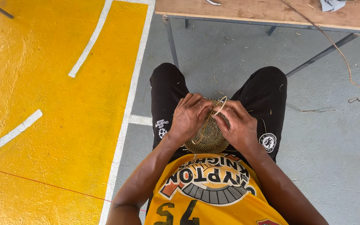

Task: The recorder is weaving a small basket out of straw or similar natural fibers.

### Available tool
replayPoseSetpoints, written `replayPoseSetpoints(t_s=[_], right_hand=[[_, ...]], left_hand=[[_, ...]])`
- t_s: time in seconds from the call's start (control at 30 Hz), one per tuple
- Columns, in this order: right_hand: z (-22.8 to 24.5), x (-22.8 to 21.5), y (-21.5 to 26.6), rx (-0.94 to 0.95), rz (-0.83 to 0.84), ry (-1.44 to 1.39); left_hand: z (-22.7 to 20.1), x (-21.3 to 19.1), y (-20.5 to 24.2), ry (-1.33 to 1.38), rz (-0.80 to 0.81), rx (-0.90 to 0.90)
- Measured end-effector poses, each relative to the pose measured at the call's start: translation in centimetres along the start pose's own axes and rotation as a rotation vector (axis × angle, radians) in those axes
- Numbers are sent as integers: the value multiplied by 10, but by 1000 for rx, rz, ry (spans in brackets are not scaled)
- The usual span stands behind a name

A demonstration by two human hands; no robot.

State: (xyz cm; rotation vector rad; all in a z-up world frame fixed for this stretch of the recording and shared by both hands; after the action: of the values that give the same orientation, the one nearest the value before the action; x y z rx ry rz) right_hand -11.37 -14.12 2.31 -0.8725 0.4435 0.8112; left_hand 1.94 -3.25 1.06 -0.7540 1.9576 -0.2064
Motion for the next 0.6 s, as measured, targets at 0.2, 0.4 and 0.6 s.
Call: replayPoseSetpoints(t_s=[0.2, 0.4, 0.6], right_hand=[[-28, 11, 1, -135, -67, -125], [-33, 0, -19, 215, 98, -346], [-66, 9, -42, 318, 311, -512]], left_hand=[[2, -1, 0, -16, 5, 32], [4, 4, 1, -36, 6, 112], [14, 5, -3, 18, 48, 236]])
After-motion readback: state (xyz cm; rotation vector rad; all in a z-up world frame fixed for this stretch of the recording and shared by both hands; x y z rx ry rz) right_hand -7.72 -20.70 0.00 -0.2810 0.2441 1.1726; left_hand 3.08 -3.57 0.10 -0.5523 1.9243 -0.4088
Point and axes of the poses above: each hand's wrist, its own y-axis away from the middle knuckle, its own x-axis out of the palm, z = x × y, the point moved 3 cm from there along -y, towards the middle knuckle, and after that the axes turned 7 degrees about -y, right-handed, at the moved point
